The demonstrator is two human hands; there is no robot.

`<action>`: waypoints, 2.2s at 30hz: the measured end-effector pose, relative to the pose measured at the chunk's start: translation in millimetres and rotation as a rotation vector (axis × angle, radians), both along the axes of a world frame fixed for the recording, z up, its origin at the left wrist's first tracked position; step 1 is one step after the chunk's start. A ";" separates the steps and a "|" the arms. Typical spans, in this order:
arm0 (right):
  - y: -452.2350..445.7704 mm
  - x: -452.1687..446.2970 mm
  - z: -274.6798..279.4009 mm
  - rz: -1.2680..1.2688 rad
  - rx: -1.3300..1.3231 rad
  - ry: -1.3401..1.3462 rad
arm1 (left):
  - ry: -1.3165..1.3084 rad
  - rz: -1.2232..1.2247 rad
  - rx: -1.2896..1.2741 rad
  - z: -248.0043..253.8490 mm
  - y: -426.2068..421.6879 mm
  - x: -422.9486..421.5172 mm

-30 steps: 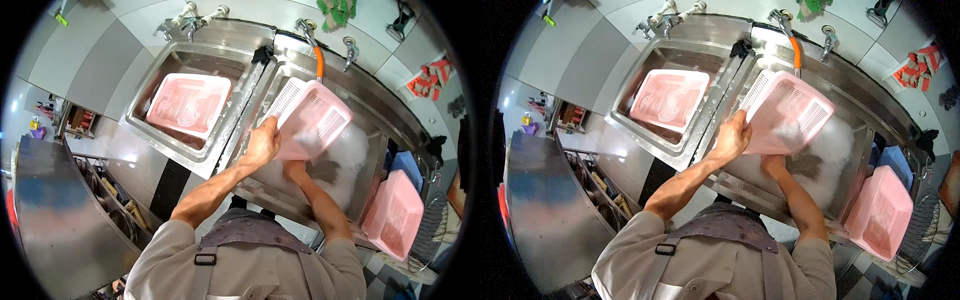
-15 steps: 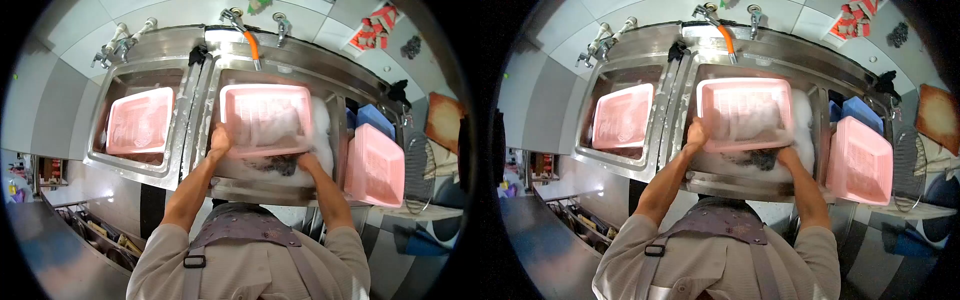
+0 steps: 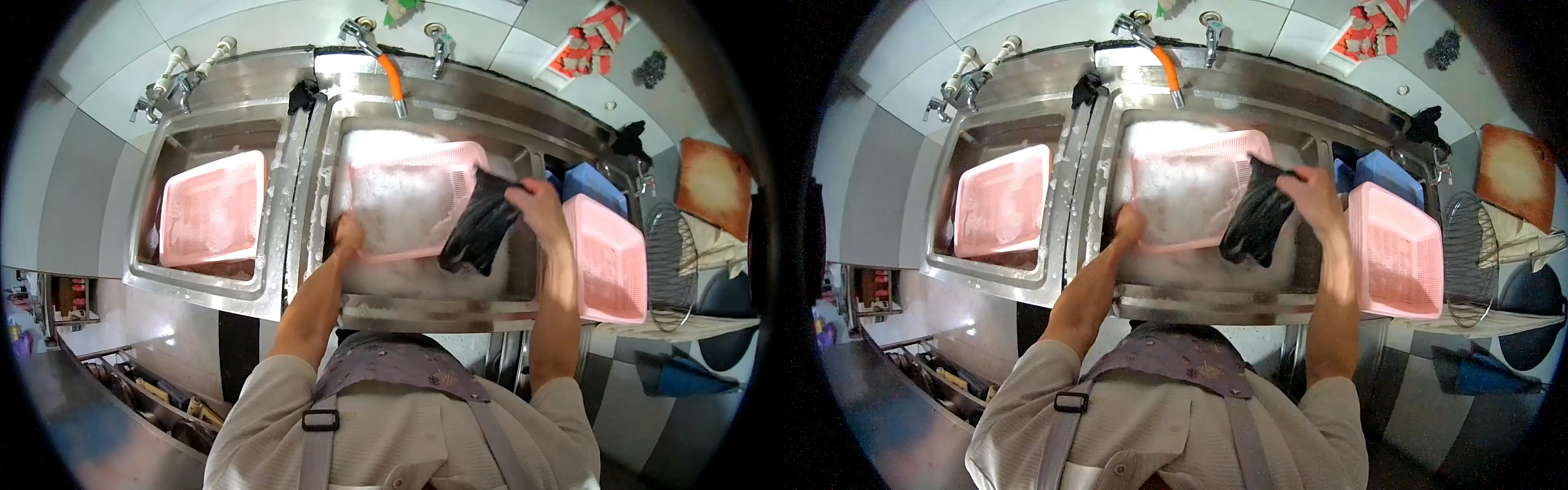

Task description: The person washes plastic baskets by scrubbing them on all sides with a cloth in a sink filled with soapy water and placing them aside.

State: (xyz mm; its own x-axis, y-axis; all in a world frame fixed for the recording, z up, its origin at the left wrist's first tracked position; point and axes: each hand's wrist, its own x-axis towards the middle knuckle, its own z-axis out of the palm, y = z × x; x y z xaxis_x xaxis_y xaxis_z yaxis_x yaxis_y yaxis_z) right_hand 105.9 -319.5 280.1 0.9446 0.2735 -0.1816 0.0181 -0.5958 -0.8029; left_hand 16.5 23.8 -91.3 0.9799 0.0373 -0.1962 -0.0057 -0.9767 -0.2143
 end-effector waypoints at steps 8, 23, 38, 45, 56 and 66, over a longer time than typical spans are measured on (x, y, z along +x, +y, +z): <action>23.4 33.3 -149.9 0.142 -0.237 -0.227 | -0.256 0.495 -0.874 19.6 -4.2 -2.6; 187.8 -54.7 -255.8 0.159 0.031 0.103 | 0.034 1.017 -1.368 47.2 -21.2 12.2; -20.7 -37.2 -231.3 0.715 -0.577 -0.127 | -0.269 0.905 -1.436 78.1 -9.9 5.3; 49.4 -22.2 -256.3 0.097 -0.659 0.138 | -0.337 0.978 -1.623 88.6 -30.9 -1.5; 213.2 -3.0 -191.4 0.366 -0.110 -0.763 | -0.431 0.837 -1.587 112.3 -51.5 -8.3; 104.2 109.8 -242.8 0.214 -0.344 -0.936 | -0.403 0.912 -1.408 130.3 -43.5 -10.8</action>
